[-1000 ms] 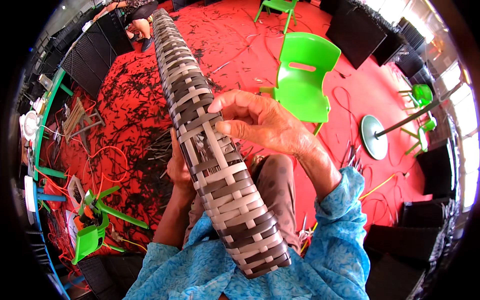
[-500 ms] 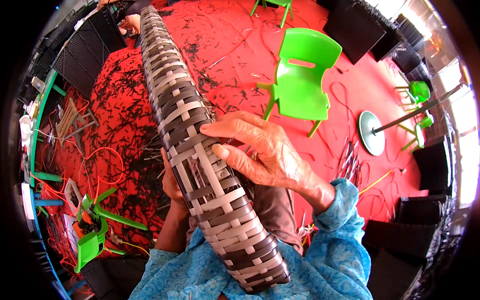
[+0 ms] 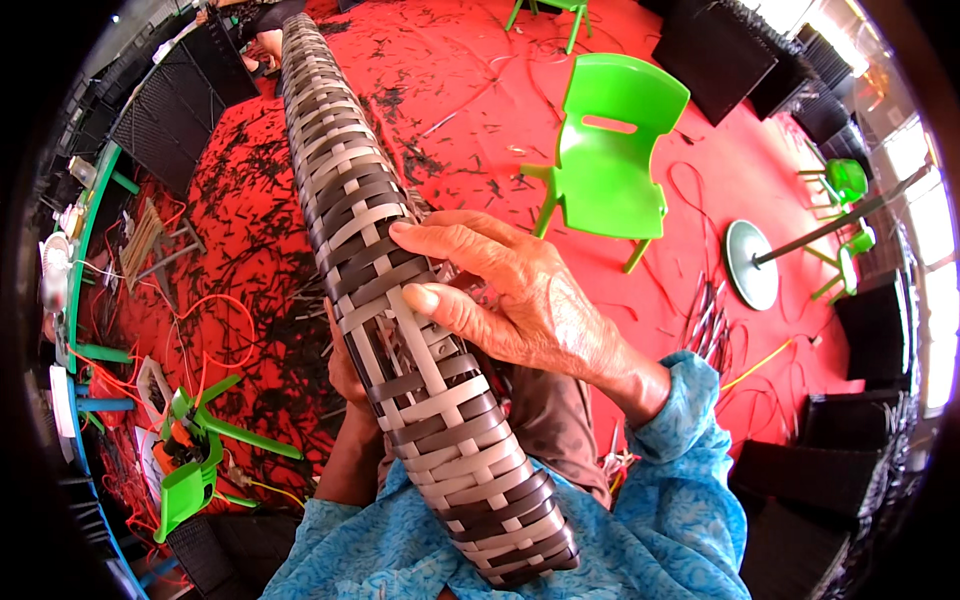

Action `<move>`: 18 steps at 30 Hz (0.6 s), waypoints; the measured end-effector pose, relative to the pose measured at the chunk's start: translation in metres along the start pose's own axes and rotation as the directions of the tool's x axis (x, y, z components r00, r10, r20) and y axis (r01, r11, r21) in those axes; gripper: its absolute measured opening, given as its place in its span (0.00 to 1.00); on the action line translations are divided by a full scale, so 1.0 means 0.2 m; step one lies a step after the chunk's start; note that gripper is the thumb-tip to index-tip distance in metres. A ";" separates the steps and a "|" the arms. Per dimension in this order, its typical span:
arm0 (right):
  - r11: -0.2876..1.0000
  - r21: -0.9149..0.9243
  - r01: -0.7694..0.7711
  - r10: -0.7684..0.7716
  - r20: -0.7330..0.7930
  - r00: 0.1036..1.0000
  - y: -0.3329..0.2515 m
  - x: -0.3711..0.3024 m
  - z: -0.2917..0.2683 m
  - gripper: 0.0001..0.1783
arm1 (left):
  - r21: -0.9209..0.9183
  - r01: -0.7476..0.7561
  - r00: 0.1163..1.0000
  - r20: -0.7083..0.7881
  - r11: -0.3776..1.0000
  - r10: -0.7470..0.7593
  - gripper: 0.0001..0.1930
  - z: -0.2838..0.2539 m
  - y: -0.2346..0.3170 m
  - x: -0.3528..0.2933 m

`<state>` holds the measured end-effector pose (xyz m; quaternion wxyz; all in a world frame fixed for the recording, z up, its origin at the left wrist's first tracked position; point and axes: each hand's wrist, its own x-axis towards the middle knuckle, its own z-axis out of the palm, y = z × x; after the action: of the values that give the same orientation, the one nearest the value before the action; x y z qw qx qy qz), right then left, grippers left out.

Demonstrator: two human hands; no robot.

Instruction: The person weaves a wicker chair by threading plastic strips through the frame and tucking the loose ends into the woven structure by hand.

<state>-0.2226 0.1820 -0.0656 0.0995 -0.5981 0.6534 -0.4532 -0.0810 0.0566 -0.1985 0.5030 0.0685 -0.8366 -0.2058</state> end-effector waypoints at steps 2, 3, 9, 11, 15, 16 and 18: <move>1.000 -0.015 0.014 -0.014 -0.001 1.000 0.00 0.00 0.00 0.26 | -0.030 -0.018 0.999 -0.039 0.999 0.016 0.44 0.00 0.01 0.01; 1.000 -0.005 0.024 -0.024 -0.009 1.000 -0.01 0.00 0.01 0.24 | -0.037 -0.026 0.998 -0.051 0.999 0.024 0.44 0.00 0.01 0.02; 0.970 0.233 -0.070 0.094 -0.096 0.991 0.01 0.04 0.04 0.22 | -0.080 0.003 0.999 -0.044 0.997 -0.006 0.42 -0.02 0.01 0.01; 0.947 0.298 -0.119 0.133 -0.027 0.991 0.03 0.05 0.05 0.25 | -0.121 0.048 0.997 -0.046 0.991 -0.054 0.42 -0.03 0.00 -0.02; 0.970 0.235 -0.061 0.068 -0.022 0.997 0.05 0.03 0.09 0.24 | 0.091 0.021 0.999 -0.042 0.996 -0.017 0.42 -0.01 -0.05 -0.08; 0.941 0.306 -0.143 0.142 0.027 0.990 0.05 0.02 0.09 0.24 | 0.032 0.076 0.997 0.006 0.997 -0.076 0.42 -0.01 -0.06 -0.09; 0.872 0.468 -0.144 0.150 0.024 0.988 0.05 0.01 0.13 0.27 | -0.074 0.076 0.997 -0.025 0.994 -0.078 0.42 -0.02 -0.07 -0.10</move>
<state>-0.2130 0.1665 -0.0866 0.2708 -0.5021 0.5687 -0.5926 -0.0695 0.0496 -0.2197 0.5083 0.0852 -0.8183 -0.2544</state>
